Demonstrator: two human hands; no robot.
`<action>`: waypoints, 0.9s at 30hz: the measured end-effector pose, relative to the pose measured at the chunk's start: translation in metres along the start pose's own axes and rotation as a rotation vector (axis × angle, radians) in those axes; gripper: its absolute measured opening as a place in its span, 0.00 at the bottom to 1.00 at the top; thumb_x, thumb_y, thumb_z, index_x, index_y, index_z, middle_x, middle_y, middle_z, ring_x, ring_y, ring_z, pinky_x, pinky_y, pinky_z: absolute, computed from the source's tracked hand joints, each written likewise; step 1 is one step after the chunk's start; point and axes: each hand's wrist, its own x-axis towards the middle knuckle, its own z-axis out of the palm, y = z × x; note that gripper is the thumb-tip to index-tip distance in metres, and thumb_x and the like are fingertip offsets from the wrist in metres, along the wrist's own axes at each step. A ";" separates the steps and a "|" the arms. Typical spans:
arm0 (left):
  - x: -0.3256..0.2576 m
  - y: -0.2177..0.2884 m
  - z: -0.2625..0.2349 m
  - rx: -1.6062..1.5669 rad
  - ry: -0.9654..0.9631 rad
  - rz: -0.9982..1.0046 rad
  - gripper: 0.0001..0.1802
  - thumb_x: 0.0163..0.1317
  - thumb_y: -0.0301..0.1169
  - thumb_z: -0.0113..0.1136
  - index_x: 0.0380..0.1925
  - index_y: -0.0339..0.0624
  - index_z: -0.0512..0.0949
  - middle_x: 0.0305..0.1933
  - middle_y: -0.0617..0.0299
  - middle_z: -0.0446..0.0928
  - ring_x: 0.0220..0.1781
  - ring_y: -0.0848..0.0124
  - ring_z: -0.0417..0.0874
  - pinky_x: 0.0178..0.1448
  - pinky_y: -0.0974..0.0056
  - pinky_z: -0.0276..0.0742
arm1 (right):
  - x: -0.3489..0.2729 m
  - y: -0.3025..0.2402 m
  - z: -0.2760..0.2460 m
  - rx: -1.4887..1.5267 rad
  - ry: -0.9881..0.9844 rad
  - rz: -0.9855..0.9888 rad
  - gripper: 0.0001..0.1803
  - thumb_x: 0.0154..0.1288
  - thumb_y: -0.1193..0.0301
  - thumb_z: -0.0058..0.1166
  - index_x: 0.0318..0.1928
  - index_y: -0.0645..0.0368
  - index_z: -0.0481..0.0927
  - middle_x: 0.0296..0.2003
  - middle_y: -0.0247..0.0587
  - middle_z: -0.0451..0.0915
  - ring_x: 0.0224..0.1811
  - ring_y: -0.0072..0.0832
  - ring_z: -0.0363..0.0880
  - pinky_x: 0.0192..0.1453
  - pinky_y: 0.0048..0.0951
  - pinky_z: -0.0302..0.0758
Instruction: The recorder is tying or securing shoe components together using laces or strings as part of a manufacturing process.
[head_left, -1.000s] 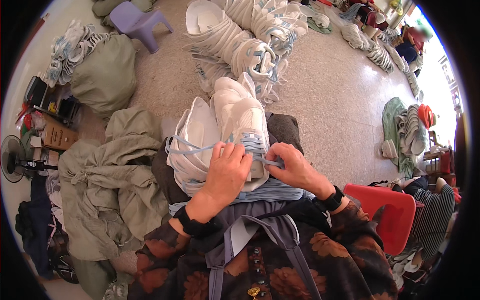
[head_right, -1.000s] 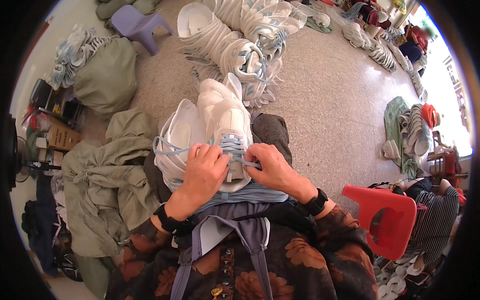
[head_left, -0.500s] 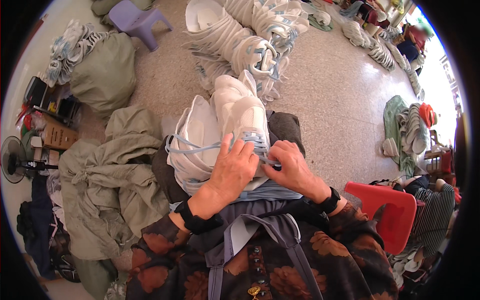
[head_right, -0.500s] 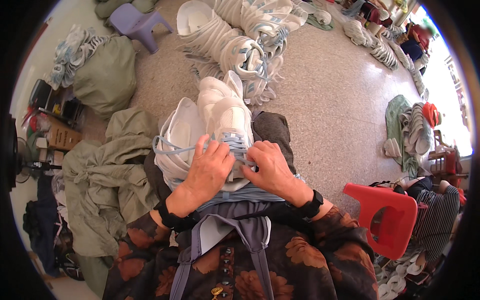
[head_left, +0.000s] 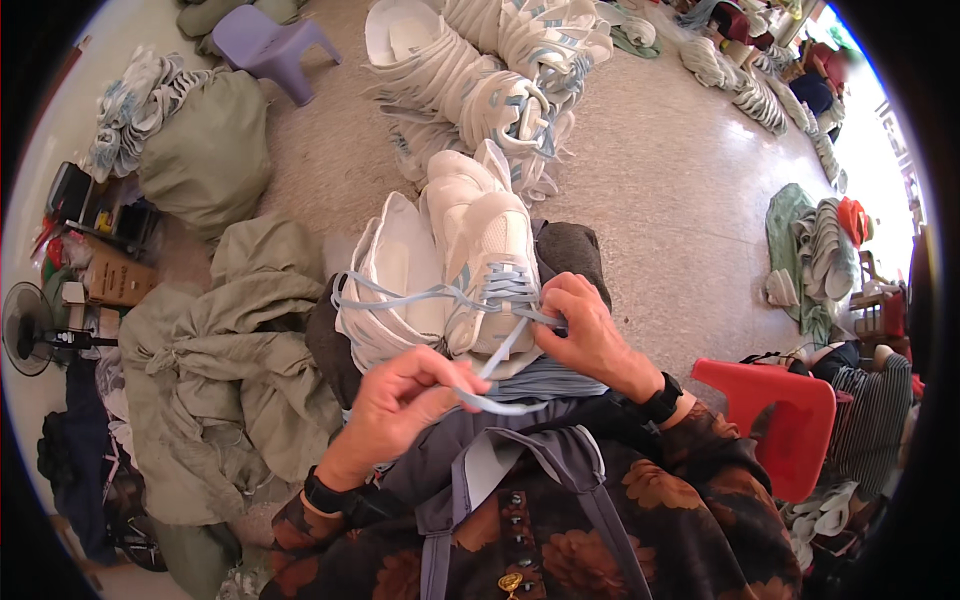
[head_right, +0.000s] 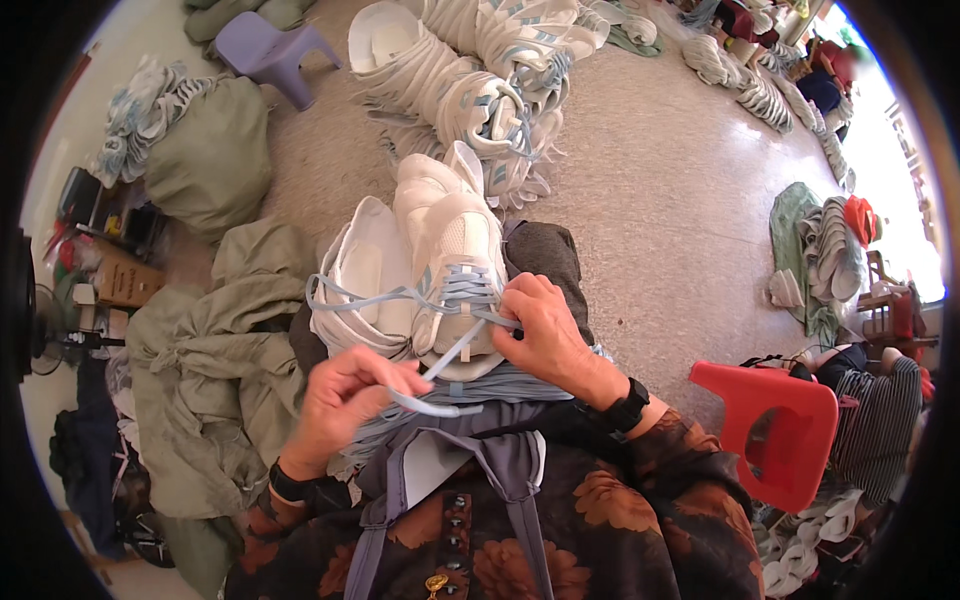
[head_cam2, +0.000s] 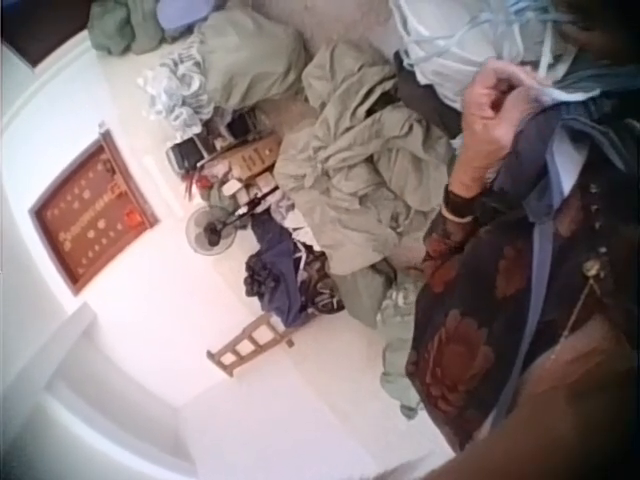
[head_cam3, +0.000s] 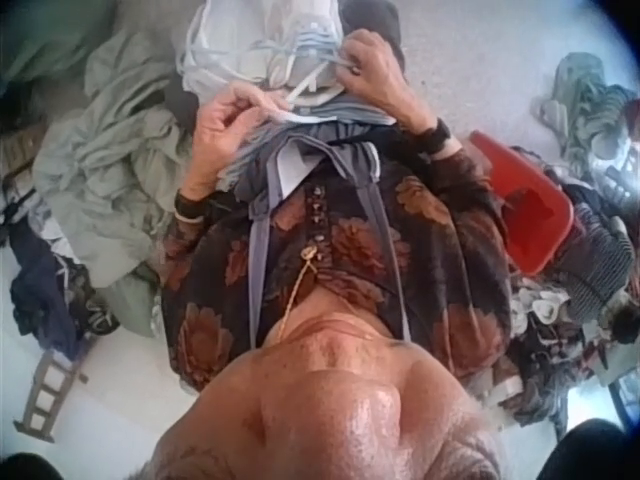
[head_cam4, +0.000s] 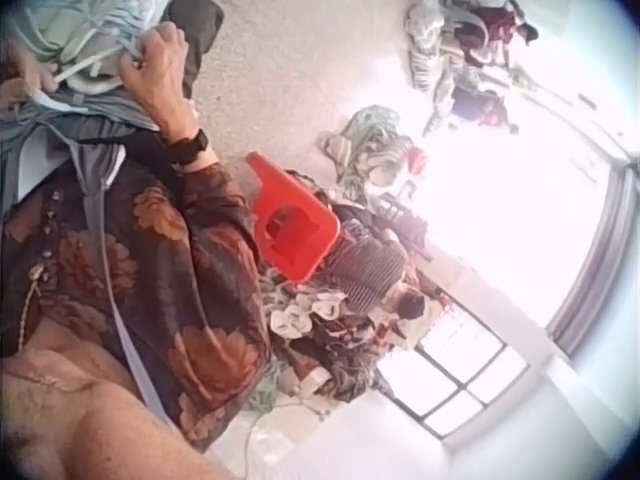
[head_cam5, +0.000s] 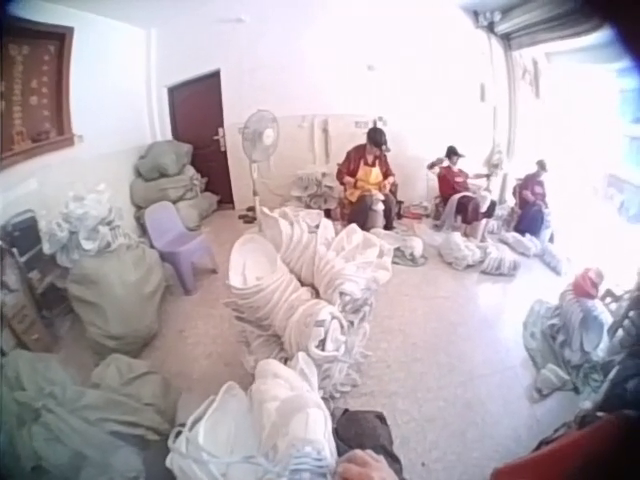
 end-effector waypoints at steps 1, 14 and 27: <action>-0.004 -0.001 -0.005 -0.097 0.056 -0.039 0.05 0.71 0.27 0.62 0.40 0.39 0.75 0.37 0.59 0.84 0.44 0.70 0.85 0.62 0.58 0.75 | 0.000 0.000 0.000 0.000 -0.004 -0.003 0.08 0.51 0.75 0.61 0.28 0.61 0.73 0.39 0.46 0.75 0.45 0.46 0.73 0.51 0.41 0.69; -0.105 -0.059 -0.086 0.459 -0.061 -0.628 0.06 0.66 0.26 0.60 0.42 0.40 0.76 0.33 0.67 0.78 0.33 0.78 0.78 0.38 0.71 0.74 | 0.000 0.008 0.006 0.089 0.017 0.044 0.14 0.52 0.75 0.60 0.41 0.61 0.74 0.42 0.49 0.74 0.49 0.49 0.75 0.55 0.43 0.71; 0.041 -0.057 0.010 1.002 0.357 0.310 0.26 0.56 0.27 0.71 0.54 0.35 0.74 0.52 0.49 0.75 0.54 0.48 0.79 0.58 0.54 0.77 | 0.011 -0.029 -0.013 0.005 -0.066 -0.119 0.15 0.56 0.74 0.63 0.46 0.60 0.81 0.58 0.53 0.73 0.63 0.54 0.70 0.68 0.48 0.67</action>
